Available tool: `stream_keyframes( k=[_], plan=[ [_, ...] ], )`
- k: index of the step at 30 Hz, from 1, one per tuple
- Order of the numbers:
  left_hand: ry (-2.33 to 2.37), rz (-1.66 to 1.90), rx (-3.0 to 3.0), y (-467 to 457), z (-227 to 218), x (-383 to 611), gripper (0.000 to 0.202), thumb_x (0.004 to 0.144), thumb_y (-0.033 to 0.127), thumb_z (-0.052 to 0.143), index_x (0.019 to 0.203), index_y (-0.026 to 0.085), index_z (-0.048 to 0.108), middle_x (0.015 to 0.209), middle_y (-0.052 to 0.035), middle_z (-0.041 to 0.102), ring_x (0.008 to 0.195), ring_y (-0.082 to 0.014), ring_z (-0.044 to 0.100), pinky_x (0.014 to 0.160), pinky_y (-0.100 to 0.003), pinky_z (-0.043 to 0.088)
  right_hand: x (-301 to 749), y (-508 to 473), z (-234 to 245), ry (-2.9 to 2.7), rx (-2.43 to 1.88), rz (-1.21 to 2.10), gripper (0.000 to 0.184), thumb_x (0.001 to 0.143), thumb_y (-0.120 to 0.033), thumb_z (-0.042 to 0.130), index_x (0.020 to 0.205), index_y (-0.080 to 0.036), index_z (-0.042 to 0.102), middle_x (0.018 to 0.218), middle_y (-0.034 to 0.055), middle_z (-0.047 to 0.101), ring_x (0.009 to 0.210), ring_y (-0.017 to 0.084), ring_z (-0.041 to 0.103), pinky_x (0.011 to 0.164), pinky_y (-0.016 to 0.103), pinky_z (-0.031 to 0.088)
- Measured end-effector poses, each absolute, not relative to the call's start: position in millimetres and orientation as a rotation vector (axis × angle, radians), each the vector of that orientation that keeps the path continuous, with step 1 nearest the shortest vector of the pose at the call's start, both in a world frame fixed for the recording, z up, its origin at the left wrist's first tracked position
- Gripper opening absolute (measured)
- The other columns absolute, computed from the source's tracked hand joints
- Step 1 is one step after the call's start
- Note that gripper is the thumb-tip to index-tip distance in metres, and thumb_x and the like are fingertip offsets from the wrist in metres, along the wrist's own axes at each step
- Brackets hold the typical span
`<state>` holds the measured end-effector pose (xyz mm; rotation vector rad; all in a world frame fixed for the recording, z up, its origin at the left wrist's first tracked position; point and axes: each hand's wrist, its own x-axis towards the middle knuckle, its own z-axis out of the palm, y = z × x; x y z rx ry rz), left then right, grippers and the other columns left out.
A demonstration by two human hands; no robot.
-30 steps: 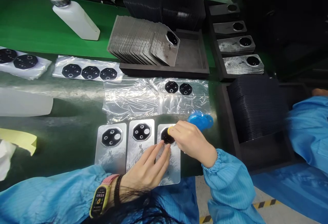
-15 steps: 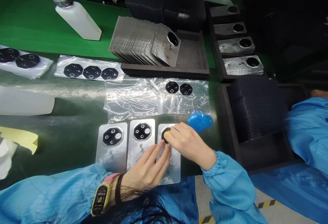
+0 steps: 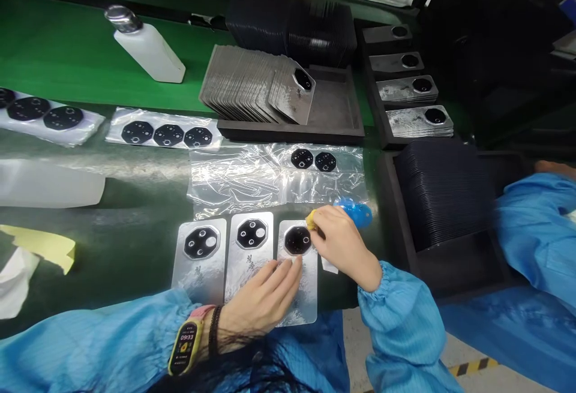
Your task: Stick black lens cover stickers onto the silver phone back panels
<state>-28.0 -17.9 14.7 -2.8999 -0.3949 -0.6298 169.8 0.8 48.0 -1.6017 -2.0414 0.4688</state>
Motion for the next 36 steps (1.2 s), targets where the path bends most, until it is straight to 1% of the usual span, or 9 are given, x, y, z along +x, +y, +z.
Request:
stream_keyframes(
  k=[3,6,9,14,19,23,26,30,36],
  plan=[
    [-0.387,-0.596,-2.924,-17.6,13.6,-28.6,0.035,0.088,0.011,0.039,0.112,0.005,0.062,0.106,-0.0138,0.068,0.095,-0.0232,0.059,0.077,-0.035,0.049,170.2,0.6,54.0,-1.749,-1.647,0.849,0.009,0.078,-0.016,0.058,0.079,-0.022,0.052,0.079,0.0013,0.065,0.075,0.018,0.063,0.072,0.032,0.054],
    [-0.32,-0.616,-2.908,-17.5,13.7,-30.3,0.033,0.09,0.016,0.043,0.115,0.011,0.063,0.116,-0.0122,0.064,0.1,-0.0224,0.056,0.078,-0.032,0.048,170.1,-2.0,60.4,-1.436,-1.47,1.223,0.013,0.076,-0.021,0.063,0.082,-0.023,0.052,0.083,0.0003,0.064,0.078,0.016,0.066,0.075,0.031,0.056],
    [-0.269,-0.651,-2.89,-18.3,15.1,-31.8,0.031,0.091,0.02,0.046,0.114,0.015,0.065,0.126,-0.0106,0.059,0.102,-0.0212,0.054,0.083,-0.031,0.048,168.4,-6.4,65.9,-1.286,-1.293,1.391,0.017,0.074,-0.019,0.066,0.079,-0.022,0.05,0.08,-0.0007,0.063,0.075,0.014,0.065,0.073,0.029,0.056],
    [-0.241,-0.666,-2.883,-20.5,16.7,-33.2,0.029,0.091,0.019,0.047,0.114,0.015,0.066,0.131,-0.0094,0.055,0.106,-0.0202,0.051,0.089,-0.032,0.047,166.6,-10.5,70.7,-1.321,-1.121,1.411,0.015,0.077,-0.017,0.067,0.076,-0.021,0.053,0.077,-0.0004,0.062,0.072,0.012,0.063,0.067,0.026,0.055],
    [-0.19,-0.727,-2.903,-18.9,15.7,-34.7,0.03,0.092,0.02,0.047,0.114,0.013,0.066,0.13,-0.0092,0.056,0.106,-0.021,0.052,0.091,-0.033,0.048,167.2,-10.4,72.0,-1.419,-1.075,1.371,0.012,0.079,-0.013,0.064,0.076,-0.019,0.055,0.081,0.002,0.065,0.072,0.011,0.063,0.066,0.025,0.055],
    [-0.162,-0.706,-2.91,-18.5,15.3,-35.8,0.03,0.09,0.018,0.047,0.113,0.017,0.067,0.128,-0.0061,0.058,0.106,-0.0205,0.052,0.093,-0.034,0.048,166.7,-11.3,72.3,-1.475,-0.989,1.343,0.016,0.076,-0.005,0.063,0.076,-0.019,0.054,0.085,0.0029,0.068,0.076,0.011,0.065,0.067,0.023,0.055],
    [-0.168,-0.736,-2.92,-20.3,13.9,-36.3,0.03,0.09,0.017,0.047,0.11,0.019,0.069,0.129,-0.0044,0.059,0.106,-0.0203,0.052,0.092,-0.034,0.049,166.3,-13.0,71.4,-1.518,-0.944,1.315,0.021,0.074,-0.002,0.064,0.074,-0.02,0.053,0.084,0.0022,0.069,0.076,0.012,0.065,0.067,0.023,0.054],
    [-0.18,-0.745,-2.93,-21.9,12.1,-36.5,0.029,0.09,0.016,0.048,0.109,0.019,0.069,0.129,-0.0042,0.06,0.105,-0.0195,0.052,0.089,-0.033,0.05,166.3,-14.0,70.3,-1.551,-0.924,1.254,0.021,0.074,-0.003,0.066,0.074,-0.02,0.054,0.08,0.0023,0.07,0.075,0.013,0.065,0.066,0.024,0.054],
    [-0.195,-0.751,-2.938,-22.3,11.2,-36.6,0.026,0.09,0.017,0.05,0.108,0.019,0.069,0.129,-0.0038,0.06,0.105,-0.0182,0.052,0.089,-0.031,0.048,166.3,-13.2,72.9,-1.583,-0.905,1.236,0.021,0.078,-0.005,0.066,0.07,-0.02,0.053,0.077,0.0019,0.069,0.074,0.013,0.064,0.065,0.023,0.053]
  ],
)
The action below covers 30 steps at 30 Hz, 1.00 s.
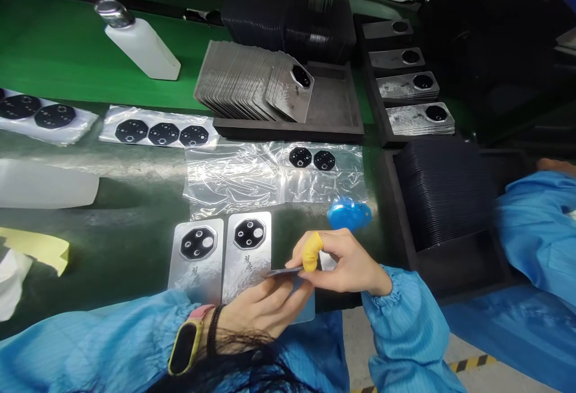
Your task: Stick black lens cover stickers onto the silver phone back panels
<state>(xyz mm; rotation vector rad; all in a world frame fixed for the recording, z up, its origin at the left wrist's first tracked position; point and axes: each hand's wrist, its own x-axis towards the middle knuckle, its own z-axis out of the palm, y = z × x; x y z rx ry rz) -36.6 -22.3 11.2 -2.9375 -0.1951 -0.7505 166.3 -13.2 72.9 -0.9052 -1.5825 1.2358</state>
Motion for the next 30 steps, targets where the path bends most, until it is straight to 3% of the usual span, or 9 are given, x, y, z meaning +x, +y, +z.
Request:
stream_keyframes(
  k=[11,18,21,25,28,30],
  plan=[
    [-0.231,-0.637,-2.92,-18.1,20.4,-33.6,0.029,0.091,0.019,0.047,0.114,0.019,0.066,0.124,-0.0058,0.062,0.11,-0.0191,0.051,0.093,-0.03,0.045,165.1,-13.1,70.5,-1.449,-1.106,1.282,0.018,0.073,-0.004,0.064,0.07,-0.02,0.055,0.074,-0.0005,0.062,0.069,0.011,0.061,0.062,0.023,0.051],
    [-0.241,-0.631,-2.956,-19.3,19.9,-32.3,0.028,0.091,0.022,0.049,0.114,0.018,0.065,0.127,-0.0071,0.059,0.111,-0.0209,0.05,0.093,-0.033,0.042,161.5,-11.5,68.1,-1.261,-1.302,1.349,0.017,0.071,-0.018,0.071,0.07,-0.02,0.054,0.07,-0.002,0.059,0.063,0.01,0.057,0.062,0.024,0.052],
    [-0.27,-0.841,-3.004,-16.7,20.6,-30.0,0.028,0.09,0.017,0.051,0.116,0.019,0.062,0.114,-0.0053,0.063,0.099,-0.0179,0.053,0.088,-0.03,0.042,162.0,-9.2,65.4,-1.124,-1.346,1.409,0.025,0.069,-0.027,0.075,0.07,-0.021,0.051,0.072,-0.002,0.06,0.065,0.011,0.06,0.065,0.025,0.054],
    [-0.522,-1.434,-3.161,0.5,32.9,-28.6,0.019,0.087,0.009,0.048,0.103,0.016,0.056,0.085,-0.0018,0.059,0.08,-0.0146,0.053,0.08,-0.025,0.044,164.5,-6.1,62.9,-1.012,-1.366,1.473,0.036,0.063,-0.037,0.081,0.069,-0.021,0.049,0.07,-0.0028,0.06,0.063,0.011,0.06,0.066,0.027,0.056],
    [-0.933,-1.663,-3.205,20.8,48.1,-30.1,0.013,0.088,0.015,0.049,0.101,0.016,0.048,0.087,-0.0034,0.056,0.079,-0.0157,0.053,0.071,-0.026,0.047,165.5,-5.6,63.5,-1.045,-1.345,1.474,0.038,0.064,-0.041,0.081,0.069,-0.021,0.049,0.068,-0.0031,0.059,0.062,0.011,0.059,0.066,0.029,0.056],
    [-1.139,-1.555,-3.375,31.5,56.6,-30.9,0.009,0.09,0.018,0.046,0.099,0.018,0.047,0.083,-0.0012,0.056,0.072,-0.0138,0.053,0.063,-0.023,0.046,165.3,-6.4,64.2,-1.079,-1.278,1.464,0.037,0.066,-0.041,0.08,0.068,-0.021,0.049,0.067,-0.0032,0.058,0.061,0.011,0.059,0.064,0.028,0.055]
  ],
)
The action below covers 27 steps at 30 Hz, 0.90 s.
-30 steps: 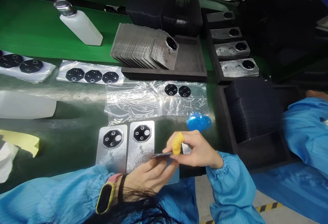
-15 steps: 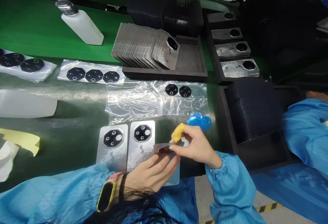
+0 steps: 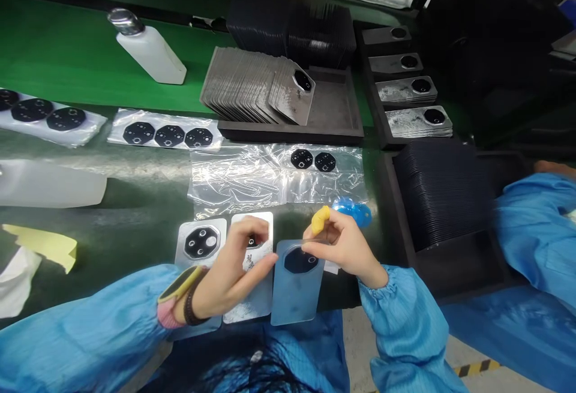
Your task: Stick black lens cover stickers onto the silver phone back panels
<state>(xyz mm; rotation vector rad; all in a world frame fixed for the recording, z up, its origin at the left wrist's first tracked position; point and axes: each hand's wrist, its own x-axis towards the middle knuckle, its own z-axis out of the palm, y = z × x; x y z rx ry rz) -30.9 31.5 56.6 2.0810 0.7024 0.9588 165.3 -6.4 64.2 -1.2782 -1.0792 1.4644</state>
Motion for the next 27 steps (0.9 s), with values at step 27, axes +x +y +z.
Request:
stream_keyframes(
  k=[27],
  plan=[
    [0.479,0.469,2.014,27.1,60.8,-26.3,0.035,0.098,0.024,0.033,0.065,0.018,0.043,0.054,0.0049,0.042,0.045,-0.0084,0.036,0.045,-0.019,0.031,153.1,-10.7,63.8,-1.146,-1.241,1.456,0.039,0.068,-0.04,0.079,0.067,-0.022,0.044,0.063,-0.0058,0.048,0.055,0.008,0.047,0.054,0.022,0.045]
  ],
)
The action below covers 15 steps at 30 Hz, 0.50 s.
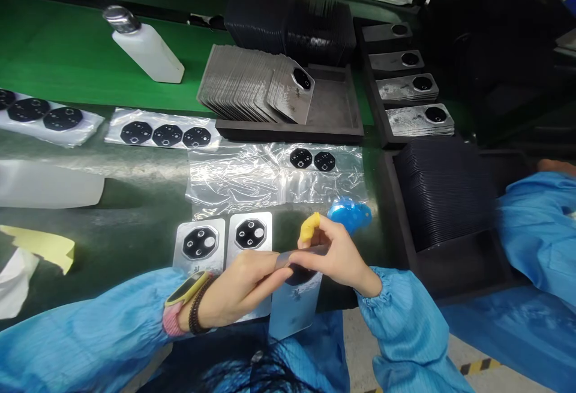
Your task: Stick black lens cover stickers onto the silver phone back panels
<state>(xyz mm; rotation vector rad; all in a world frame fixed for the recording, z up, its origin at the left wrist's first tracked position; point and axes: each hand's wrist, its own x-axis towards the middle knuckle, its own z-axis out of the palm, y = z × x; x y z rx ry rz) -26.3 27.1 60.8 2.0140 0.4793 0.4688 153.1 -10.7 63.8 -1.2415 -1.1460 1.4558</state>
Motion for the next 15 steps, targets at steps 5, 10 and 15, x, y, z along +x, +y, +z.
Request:
stream_keyframes(
  k=[5,10,15],
  plan=[
    [0.476,0.454,1.922,29.0,70.2,-26.2,0.033,0.098,0.026,0.03,0.067,0.02,0.041,0.054,0.0063,0.038,0.044,-0.0082,0.034,0.044,-0.02,0.029,161.1,-11.2,63.2,-1.078,-1.191,1.403,0.039,0.073,-0.055,0.07,0.072,-0.021,0.051,0.065,-0.0026,0.053,0.058,0.011,0.053,0.056,0.025,0.047],
    [0.507,0.465,1.854,27.5,72.6,-27.6,0.033,0.096,0.025,0.032,0.065,0.019,0.043,0.052,0.0058,0.043,0.043,-0.008,0.04,0.044,-0.019,0.033,164.7,-11.5,65.4,-1.073,-1.162,1.426,0.034,0.075,-0.052,0.07,0.075,-0.02,0.057,0.066,-0.0009,0.058,0.06,0.013,0.055,0.057,0.026,0.048],
    [0.673,0.459,1.571,23.3,65.7,-28.5,0.038,0.096,0.031,0.03,0.063,0.02,0.045,0.046,0.0031,0.051,0.041,-0.0096,0.049,0.041,-0.018,0.037,166.0,-9.5,68.3,-1.137,-1.209,1.454,0.04,0.074,-0.059,0.067,0.074,-0.019,0.062,0.066,-0.0003,0.059,0.059,0.013,0.056,0.056,0.025,0.049]
  ],
)
